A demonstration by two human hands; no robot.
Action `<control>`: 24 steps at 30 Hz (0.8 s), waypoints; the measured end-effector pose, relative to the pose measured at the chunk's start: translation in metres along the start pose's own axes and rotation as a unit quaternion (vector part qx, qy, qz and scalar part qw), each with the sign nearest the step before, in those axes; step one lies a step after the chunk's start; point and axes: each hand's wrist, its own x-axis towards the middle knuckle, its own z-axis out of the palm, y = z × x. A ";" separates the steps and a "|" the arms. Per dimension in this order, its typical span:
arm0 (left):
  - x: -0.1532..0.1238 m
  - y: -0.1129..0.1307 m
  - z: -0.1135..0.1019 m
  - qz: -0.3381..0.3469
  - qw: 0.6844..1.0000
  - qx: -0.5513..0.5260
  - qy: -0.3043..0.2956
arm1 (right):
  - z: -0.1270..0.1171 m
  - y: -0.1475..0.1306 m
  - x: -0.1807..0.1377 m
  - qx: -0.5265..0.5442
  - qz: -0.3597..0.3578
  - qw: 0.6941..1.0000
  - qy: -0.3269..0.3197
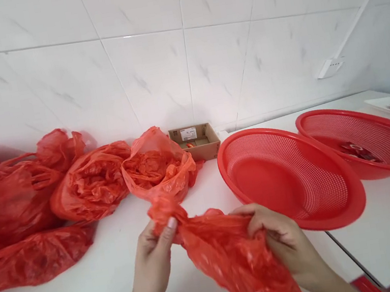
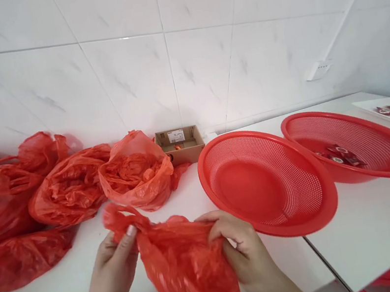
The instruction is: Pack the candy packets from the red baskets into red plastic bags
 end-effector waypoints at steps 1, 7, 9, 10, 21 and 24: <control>-0.001 -0.004 -0.003 -0.019 0.998 -0.048 0.046 | -0.004 0.002 -0.009 0.000 0.006 1.000 0.012; -0.016 -0.016 -0.021 -0.109 0.967 -0.182 0.142 | -0.025 0.016 -0.044 -0.072 0.006 0.997 0.033; -0.021 -0.019 -0.023 -0.110 0.965 -0.187 0.146 | -0.026 0.023 -0.049 -0.088 0.017 0.996 0.026; -0.024 -0.021 -0.023 -0.104 0.966 -0.184 0.151 | -0.026 0.026 -0.052 -0.096 0.026 0.995 0.031; -0.076 -0.046 -0.021 0.045 0.994 0.095 -0.003 | 0.001 0.004 -0.069 -0.169 0.010 0.984 0.048; -0.084 -0.037 -0.011 0.122 0.955 0.212 -0.168 | 0.014 -0.005 -0.058 -0.170 -0.026 0.981 -0.094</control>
